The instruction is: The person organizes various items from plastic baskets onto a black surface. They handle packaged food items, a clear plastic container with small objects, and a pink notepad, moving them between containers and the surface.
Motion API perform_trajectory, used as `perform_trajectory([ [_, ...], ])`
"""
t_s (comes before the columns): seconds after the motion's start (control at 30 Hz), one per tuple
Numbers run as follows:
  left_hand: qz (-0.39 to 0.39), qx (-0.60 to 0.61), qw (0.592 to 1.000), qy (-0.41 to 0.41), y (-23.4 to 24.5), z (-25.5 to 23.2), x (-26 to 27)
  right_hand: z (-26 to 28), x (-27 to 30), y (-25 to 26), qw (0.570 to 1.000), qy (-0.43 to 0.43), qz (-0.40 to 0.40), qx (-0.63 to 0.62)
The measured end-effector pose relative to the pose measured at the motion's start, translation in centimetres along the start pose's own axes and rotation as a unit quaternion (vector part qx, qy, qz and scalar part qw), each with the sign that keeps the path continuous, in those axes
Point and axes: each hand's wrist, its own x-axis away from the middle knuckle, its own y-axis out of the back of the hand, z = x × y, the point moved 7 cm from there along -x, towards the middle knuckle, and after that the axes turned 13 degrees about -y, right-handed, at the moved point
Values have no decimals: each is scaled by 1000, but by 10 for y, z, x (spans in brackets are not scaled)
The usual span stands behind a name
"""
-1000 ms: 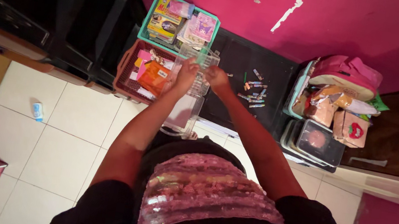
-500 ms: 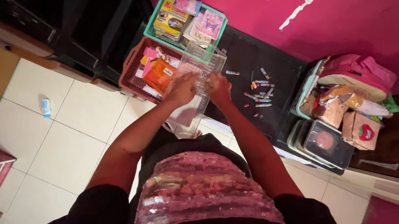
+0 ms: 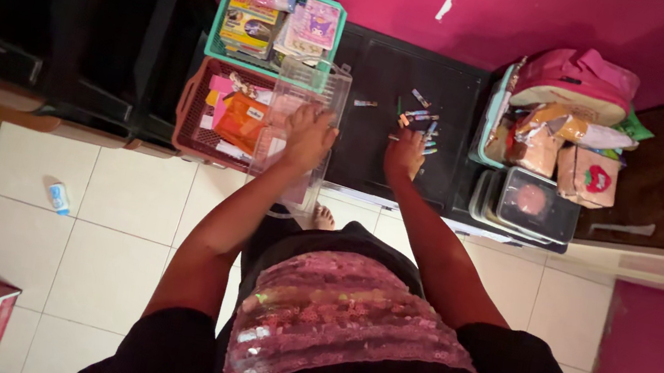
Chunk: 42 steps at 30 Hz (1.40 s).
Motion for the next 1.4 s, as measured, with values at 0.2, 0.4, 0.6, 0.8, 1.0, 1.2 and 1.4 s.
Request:
perform_trajectory([
  [0.2, -53, 15, 996, 64, -10, -2, -12, -3, -6, -9, 991, 92, 83, 55],
  [0.4, -97, 13, 989, 110, 2, 31, 6, -19, -18, -56, 979, 115, 67, 156],
  [0.6, -93, -22, 988, 123, 16, 53, 27, 27, -7, -32, 986, 129, 103, -14],
  [0.8, -29, -51, 990, 131, 10, 49, 31, 128, 47, 36, 904, 373, 49, -205],
  [1.0, -49, -50, 992, 100, -3, 51, 34, 155, 59, 36, 911, 370, 85, -163],
  [1.2, 8, -53, 995, 84, 0, 39, 29, 148, 62, 33, 920, 364, 88, -113],
  [1.4, 59, -81, 989, 105, 4, 29, 29, 152, 67, 56, 904, 410, 52, -110],
])
